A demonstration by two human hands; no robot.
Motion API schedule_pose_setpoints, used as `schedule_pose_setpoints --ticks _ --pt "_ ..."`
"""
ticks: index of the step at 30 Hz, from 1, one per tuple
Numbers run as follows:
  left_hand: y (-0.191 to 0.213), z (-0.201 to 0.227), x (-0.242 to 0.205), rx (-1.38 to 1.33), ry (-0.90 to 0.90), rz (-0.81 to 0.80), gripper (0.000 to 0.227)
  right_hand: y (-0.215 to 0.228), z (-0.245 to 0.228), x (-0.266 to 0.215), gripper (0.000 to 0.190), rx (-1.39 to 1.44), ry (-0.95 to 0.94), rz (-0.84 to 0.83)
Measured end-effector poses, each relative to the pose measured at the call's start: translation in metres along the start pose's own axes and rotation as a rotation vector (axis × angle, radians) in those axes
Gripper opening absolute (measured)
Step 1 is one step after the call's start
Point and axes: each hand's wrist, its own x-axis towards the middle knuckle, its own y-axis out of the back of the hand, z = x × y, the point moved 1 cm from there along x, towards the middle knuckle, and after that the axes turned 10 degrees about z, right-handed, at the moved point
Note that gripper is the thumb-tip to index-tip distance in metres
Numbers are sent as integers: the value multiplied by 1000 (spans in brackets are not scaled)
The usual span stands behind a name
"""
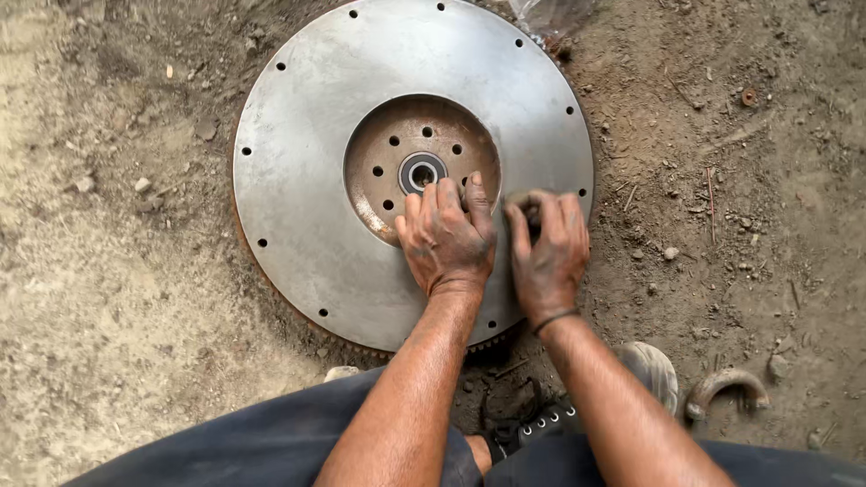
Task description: The person sands the surface of a metal flywheel using a piece of sandpaper, rubbing it repeatedly across the flat surface and around the center bearing.
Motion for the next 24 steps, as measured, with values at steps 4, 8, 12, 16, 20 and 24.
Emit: schedule_pose_setpoints --ticks 4,8,12,16,20,24 --pt "-1 2 -2 3 -11 11 45 -5 -1 15 15 -9 -21 0" --pt "-4 1 0 39 3 -28 48 -47 7 86 19 89 90 53" --pt "0 2 3 36 -7 -7 50 -70 4 133 18 169 30 -42" --pt "1 2 3 4 13 -23 50 -40 3 79 17 142 177 21" --pt "-2 -1 0 -8 -14 15 49 3 -10 3 16 126 107 35" --pt "0 1 -2 -20 -15 39 50 3 -7 11 14 82 66 3"
